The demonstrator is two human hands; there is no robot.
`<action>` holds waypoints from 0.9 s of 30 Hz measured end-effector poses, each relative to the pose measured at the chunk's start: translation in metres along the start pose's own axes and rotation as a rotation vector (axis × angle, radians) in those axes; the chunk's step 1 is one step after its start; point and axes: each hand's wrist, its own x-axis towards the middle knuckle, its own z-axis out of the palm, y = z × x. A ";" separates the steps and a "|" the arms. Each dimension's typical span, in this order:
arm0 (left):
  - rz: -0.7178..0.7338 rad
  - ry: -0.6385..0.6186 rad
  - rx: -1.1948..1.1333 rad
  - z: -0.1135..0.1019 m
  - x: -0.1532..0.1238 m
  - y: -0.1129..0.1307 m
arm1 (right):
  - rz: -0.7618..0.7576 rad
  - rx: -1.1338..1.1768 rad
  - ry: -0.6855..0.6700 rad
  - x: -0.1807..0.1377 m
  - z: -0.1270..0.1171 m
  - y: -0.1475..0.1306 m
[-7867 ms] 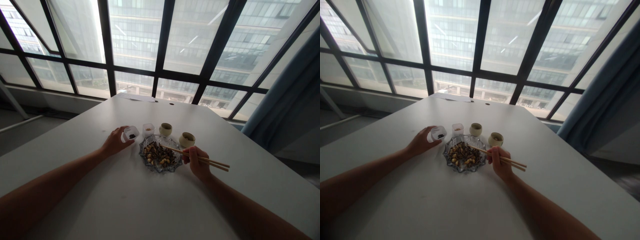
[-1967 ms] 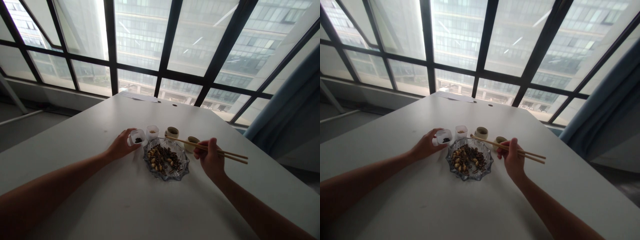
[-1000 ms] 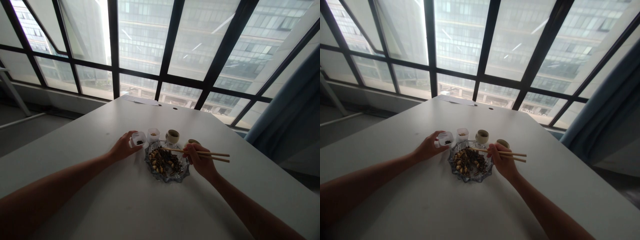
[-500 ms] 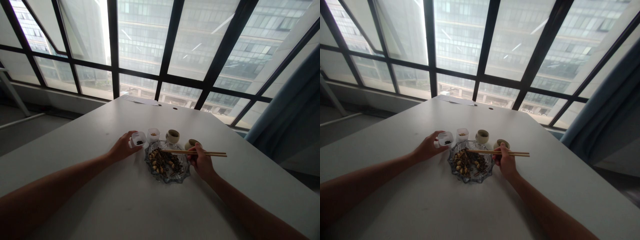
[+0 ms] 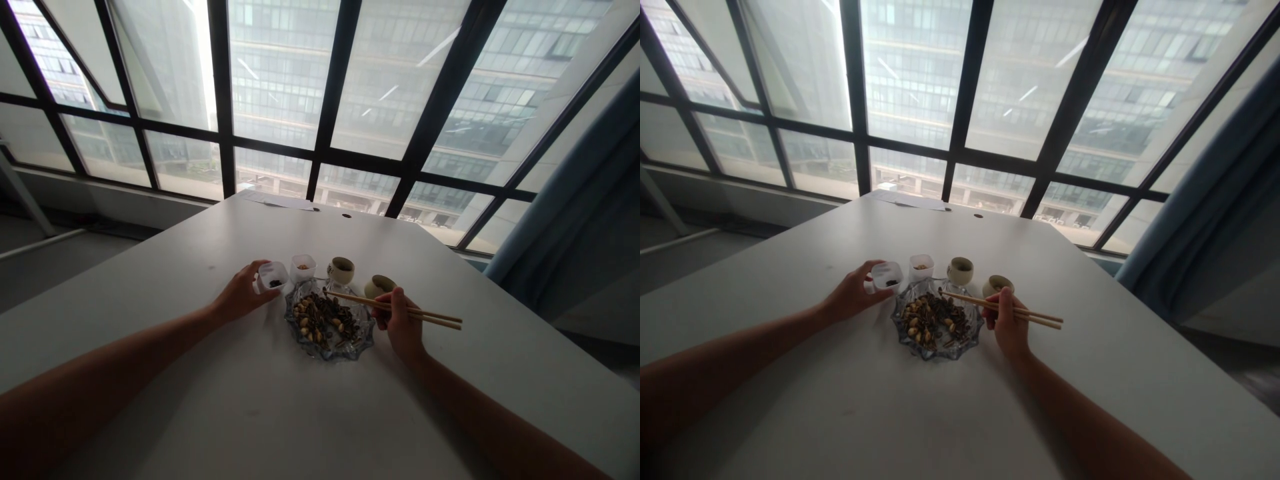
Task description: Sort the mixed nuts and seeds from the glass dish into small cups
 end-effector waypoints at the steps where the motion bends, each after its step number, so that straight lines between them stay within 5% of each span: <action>1: 0.001 -0.002 -0.004 0.000 0.000 0.000 | -0.036 -0.011 -0.005 -0.002 0.000 -0.002; 27: 0.020 0.000 -0.040 0.001 0.001 -0.003 | -0.033 -0.010 0.010 -0.006 -0.001 -0.001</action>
